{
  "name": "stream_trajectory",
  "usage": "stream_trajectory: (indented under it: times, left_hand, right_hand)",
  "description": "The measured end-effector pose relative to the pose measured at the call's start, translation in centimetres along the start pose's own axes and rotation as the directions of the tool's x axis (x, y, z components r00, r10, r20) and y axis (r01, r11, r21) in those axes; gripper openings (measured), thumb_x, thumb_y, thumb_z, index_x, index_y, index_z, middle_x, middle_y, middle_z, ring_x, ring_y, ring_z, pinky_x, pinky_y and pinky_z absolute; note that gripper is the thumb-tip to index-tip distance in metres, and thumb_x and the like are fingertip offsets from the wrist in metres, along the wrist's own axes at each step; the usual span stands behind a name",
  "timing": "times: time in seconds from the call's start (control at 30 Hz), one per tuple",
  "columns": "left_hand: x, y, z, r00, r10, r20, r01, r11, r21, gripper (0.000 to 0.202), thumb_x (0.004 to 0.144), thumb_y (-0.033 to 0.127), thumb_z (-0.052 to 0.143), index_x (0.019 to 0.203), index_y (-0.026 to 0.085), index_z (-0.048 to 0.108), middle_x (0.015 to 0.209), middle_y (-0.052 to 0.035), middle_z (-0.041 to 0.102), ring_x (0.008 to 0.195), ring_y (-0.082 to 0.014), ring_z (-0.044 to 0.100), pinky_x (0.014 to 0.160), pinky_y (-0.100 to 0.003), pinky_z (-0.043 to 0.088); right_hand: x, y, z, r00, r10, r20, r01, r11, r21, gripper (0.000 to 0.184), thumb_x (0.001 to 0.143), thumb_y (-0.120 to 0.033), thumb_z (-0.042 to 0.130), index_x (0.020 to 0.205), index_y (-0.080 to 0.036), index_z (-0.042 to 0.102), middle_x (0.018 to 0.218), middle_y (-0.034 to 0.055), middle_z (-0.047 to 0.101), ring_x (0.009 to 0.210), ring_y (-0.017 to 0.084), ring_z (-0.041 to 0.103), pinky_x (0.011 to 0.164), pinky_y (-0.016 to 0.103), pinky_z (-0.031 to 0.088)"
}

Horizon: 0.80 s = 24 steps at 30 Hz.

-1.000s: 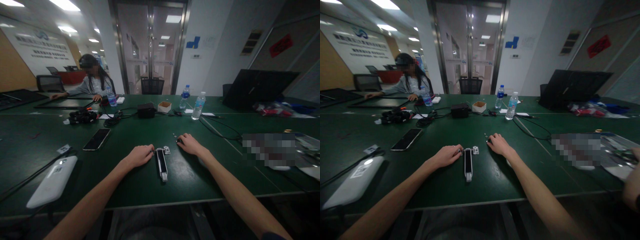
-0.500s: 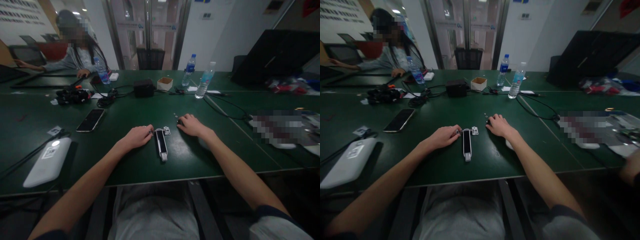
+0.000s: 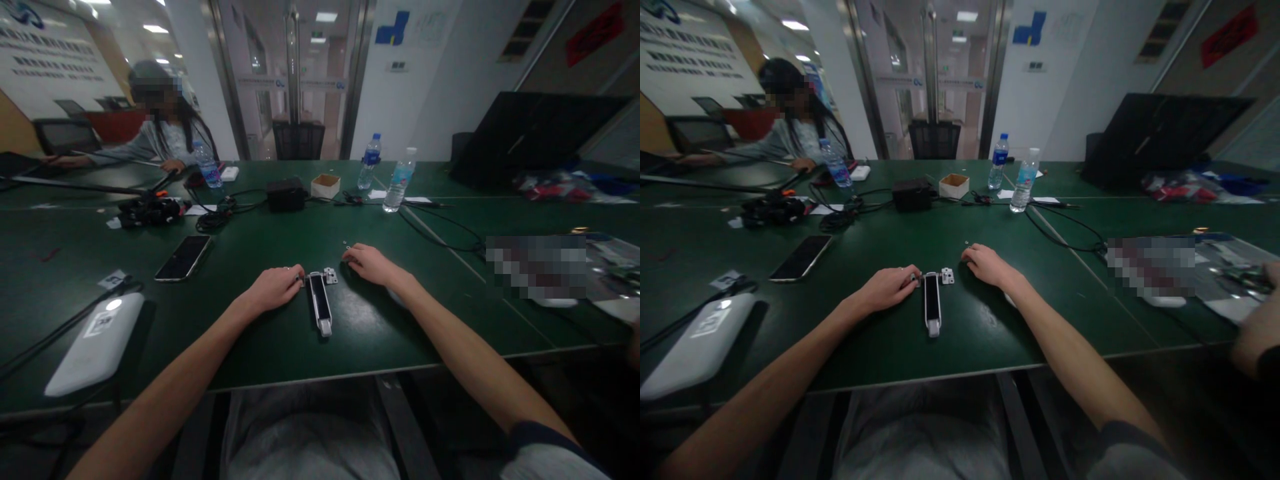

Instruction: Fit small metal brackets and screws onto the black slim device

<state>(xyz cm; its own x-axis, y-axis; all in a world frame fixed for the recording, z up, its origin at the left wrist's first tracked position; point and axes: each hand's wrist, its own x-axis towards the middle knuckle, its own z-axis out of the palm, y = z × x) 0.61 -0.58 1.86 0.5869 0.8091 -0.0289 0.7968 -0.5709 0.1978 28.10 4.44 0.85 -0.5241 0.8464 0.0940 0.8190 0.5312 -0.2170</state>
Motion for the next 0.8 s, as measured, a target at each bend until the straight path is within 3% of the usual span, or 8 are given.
stream_trajectory:
  times: [0.17, 0.33, 0.47, 0.63, 0.8]
  left_hand:
    - [0.0, -0.1, 0.1, 1.0, 0.003, -0.006, -0.003, 1.0, -0.015, 0.024, 0.094, 0.031, 0.038, 0.111, 0.019, 0.05, 0.086, -0.0037, 0.062, 0.075, -0.0172, 0.058, 0.065, -0.027, 0.043]
    - [-0.1, -0.1, 0.1, 1.0, 0.009, -0.013, -0.009, 1.0, 0.013, 0.023, 0.094, 0.031, 0.038, 0.11, 0.019, 0.05, 0.087, -0.004, 0.063, 0.075, -0.018, 0.059, 0.064, -0.028, 0.043]
    - [0.0, -0.2, 0.2, 1.0, 0.003, -0.018, -0.002, 0.999, 0.04, 0.024, 0.094, 0.031, 0.037, 0.111, 0.02, 0.05, 0.087, -0.0043, 0.063, 0.077, -0.0187, 0.06, 0.066, -0.028, 0.044]
    - [-0.1, -0.3, 0.2, 1.0, -0.01, -0.012, 0.011, 1.0, 0.011, 0.024, 0.095, 0.032, 0.036, 0.11, 0.02, 0.05, 0.089, -0.0044, 0.063, 0.078, -0.0182, 0.06, 0.066, -0.028, 0.044]
    - [-0.2, -0.1, 0.0, 1.0, -0.012, -0.016, 0.012, 1.0, 0.009, 0.023, 0.095, 0.031, 0.037, 0.109, 0.02, 0.05, 0.087, -0.0039, 0.063, 0.076, -0.0186, 0.06, 0.066, -0.029, 0.044]
  right_hand:
    - [-0.1, 1.7, 0.2, 0.986, 0.109, -0.127, -0.116, 0.992, -0.05, 0.032, 0.092, -0.027, 0.047, 0.12, -0.016, 0.058, 0.115, 0.0131, 0.056, 0.107, 0.025, 0.052, 0.091, 0.035, 0.043]
    - [1.0, 1.3, 1.6, 0.982, 0.1, -0.16, -0.12, 0.986, -0.119, 0.047, 0.095, -0.038, 0.04, 0.136, -0.016, 0.045, 0.13, 0.0154, 0.049, 0.114, 0.028, 0.046, 0.095, 0.041, 0.04]
    - [1.8, 0.6, 1.9, 0.987, 0.107, -0.117, -0.122, 0.983, -0.137, 0.04, 0.098, -0.037, 0.033, 0.126, -0.018, 0.055, 0.128, 0.0127, 0.053, 0.113, 0.028, 0.046, 0.093, 0.043, 0.04]
    - [1.9, 0.4, 1.5, 0.981, 0.122, -0.151, -0.145, 0.978, -0.149, 0.032, 0.096, -0.033, 0.039, 0.11, -0.018, 0.063, 0.113, 0.0126, 0.059, 0.107, 0.026, 0.048, 0.09, 0.039, 0.039]
    - [2.1, 0.5, 1.9, 0.973, 0.128, -0.191, -0.153, 0.98, -0.125, 0.039, 0.096, -0.037, 0.039, 0.127, -0.019, 0.053, 0.13, 0.0132, 0.051, 0.119, 0.028, 0.042, 0.093, 0.042, 0.038]
